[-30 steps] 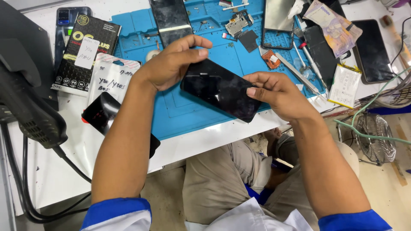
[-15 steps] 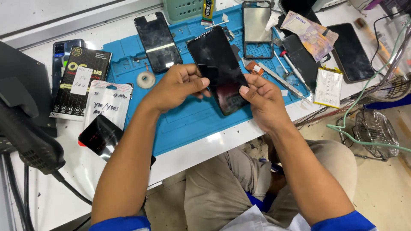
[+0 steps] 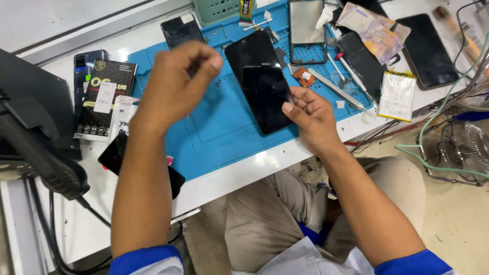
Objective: Disassembling and reassembling a mobile phone to inspect or replace internal components
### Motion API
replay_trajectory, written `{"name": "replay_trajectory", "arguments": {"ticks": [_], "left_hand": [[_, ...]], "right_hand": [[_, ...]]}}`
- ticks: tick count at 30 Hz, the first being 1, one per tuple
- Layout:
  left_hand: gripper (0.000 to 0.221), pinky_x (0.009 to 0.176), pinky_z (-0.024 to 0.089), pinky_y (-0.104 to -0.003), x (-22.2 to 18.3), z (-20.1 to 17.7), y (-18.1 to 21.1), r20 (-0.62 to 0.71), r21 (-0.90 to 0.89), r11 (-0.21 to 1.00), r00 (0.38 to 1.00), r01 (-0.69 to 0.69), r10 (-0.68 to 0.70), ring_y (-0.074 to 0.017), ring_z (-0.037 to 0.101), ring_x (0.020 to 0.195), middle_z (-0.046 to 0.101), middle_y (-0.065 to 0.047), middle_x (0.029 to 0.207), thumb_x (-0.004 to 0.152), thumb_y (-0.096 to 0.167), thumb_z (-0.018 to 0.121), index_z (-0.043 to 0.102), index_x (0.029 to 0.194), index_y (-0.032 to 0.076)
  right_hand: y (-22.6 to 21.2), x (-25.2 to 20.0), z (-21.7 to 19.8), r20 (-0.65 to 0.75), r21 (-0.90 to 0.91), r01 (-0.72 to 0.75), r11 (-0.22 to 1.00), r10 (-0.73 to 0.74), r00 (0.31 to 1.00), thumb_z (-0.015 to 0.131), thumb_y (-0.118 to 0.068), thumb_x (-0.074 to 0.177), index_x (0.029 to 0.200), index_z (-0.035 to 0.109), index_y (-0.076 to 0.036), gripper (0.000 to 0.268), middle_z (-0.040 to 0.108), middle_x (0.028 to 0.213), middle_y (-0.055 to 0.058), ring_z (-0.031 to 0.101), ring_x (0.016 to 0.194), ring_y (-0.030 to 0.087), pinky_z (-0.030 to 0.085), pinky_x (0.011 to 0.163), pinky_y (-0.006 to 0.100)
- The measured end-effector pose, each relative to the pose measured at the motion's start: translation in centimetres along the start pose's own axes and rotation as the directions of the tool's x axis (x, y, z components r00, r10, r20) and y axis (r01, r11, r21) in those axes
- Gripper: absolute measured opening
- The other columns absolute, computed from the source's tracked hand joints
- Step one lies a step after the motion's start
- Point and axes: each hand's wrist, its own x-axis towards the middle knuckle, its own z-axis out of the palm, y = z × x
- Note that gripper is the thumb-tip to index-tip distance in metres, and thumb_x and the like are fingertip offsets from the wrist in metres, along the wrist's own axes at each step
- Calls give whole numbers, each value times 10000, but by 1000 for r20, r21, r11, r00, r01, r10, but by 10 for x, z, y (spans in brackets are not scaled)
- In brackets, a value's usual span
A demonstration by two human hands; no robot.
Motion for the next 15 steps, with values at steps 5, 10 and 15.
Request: {"name": "replay_trajectory", "arguments": {"ticks": [5, 10, 15], "left_hand": [[272, 607, 414, -224, -5, -64, 32, -254, 116, 985, 955, -130, 156, -135, 517, 577, 671, -49, 750, 1222, 141, 727, 773, 979, 29], [215, 655, 385, -285, -36, -88, 87, -146, 250, 967, 985, -48, 87, -139, 489, 677, 600, -43, 802, 1222, 64, 667, 713, 1020, 6], [132, 689, 435, -417, -73, -56, 93, 79, 404, 914, 994, 41, -80, -230, 562, 821, 640, -49, 906, 1121, 139, 609, 677, 1052, 50]], "right_hand": [[24, 1, -22, -24, 31, 33, 999, -32, 999, 717, -23, 948, 1276, 624, 58, 350, 735, 972, 101, 731, 890, 145, 602, 876, 272], [-6, -5, 5, -30, 33, 47, 998, -46, 998, 710, -48, 976, 1295, 607, 63, 352, 720, 973, 108, 731, 892, 155, 620, 889, 284], [2, -9, -7, -47, -6, -42, 999, 42, 998, 708, -89, 947, 1351, 565, 19, 442, 674, 1302, 88, 641, 1193, 135, 525, 1055, 264]]}}
